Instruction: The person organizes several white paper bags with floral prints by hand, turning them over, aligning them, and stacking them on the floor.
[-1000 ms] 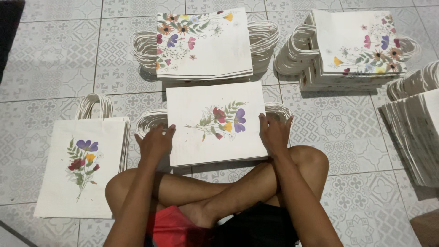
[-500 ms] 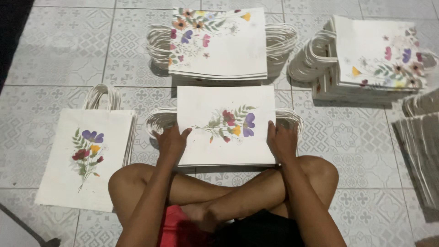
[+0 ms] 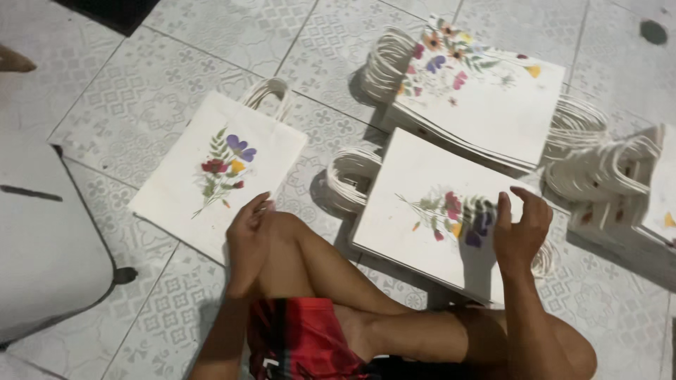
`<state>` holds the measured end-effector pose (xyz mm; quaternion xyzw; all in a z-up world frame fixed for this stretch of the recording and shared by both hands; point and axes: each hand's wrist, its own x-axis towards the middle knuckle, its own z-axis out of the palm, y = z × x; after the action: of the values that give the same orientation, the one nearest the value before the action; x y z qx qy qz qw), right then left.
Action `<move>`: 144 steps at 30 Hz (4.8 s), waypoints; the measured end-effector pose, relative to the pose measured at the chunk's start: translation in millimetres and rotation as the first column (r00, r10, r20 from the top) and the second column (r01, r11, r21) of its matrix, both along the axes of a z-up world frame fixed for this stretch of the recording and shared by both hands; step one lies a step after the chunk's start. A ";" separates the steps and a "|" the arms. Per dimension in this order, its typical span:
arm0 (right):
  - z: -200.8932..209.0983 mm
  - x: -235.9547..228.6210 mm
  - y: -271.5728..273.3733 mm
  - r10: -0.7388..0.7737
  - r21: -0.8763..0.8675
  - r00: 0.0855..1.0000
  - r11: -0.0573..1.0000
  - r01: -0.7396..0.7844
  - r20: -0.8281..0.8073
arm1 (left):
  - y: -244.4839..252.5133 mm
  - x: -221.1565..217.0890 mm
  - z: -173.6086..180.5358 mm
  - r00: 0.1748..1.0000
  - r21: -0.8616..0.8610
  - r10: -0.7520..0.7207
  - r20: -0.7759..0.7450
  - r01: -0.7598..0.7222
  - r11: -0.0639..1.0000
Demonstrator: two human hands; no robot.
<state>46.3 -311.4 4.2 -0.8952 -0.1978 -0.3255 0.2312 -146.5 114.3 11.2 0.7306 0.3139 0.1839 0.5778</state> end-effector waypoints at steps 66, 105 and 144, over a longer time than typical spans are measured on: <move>18.3 -24.8 -66.0 0.750 0.970 0.619 0.133 0.205 -0.234 | -30.9 90.9 161.9 0.810 -0.264 -0.535 0.240 0.585 0.767; 60.6 -105.1 -53.8 0.392 0.681 0.558 0.470 0.562 -0.731 | -61.1 125.8 62.7 0.780 -0.319 -0.625 -0.005 0.591 0.741; 44.4 -108.1 -112.6 0.355 0.855 0.884 0.512 0.088 -0.303 | -47.0 101.8 90.1 0.789 0.228 -0.573 0.222 0.529 0.817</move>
<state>-61.9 -424.0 48.6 -0.6967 -0.0260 -0.1483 0.7014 -44.7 67.3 101.3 0.7989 -0.0136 0.1322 0.5866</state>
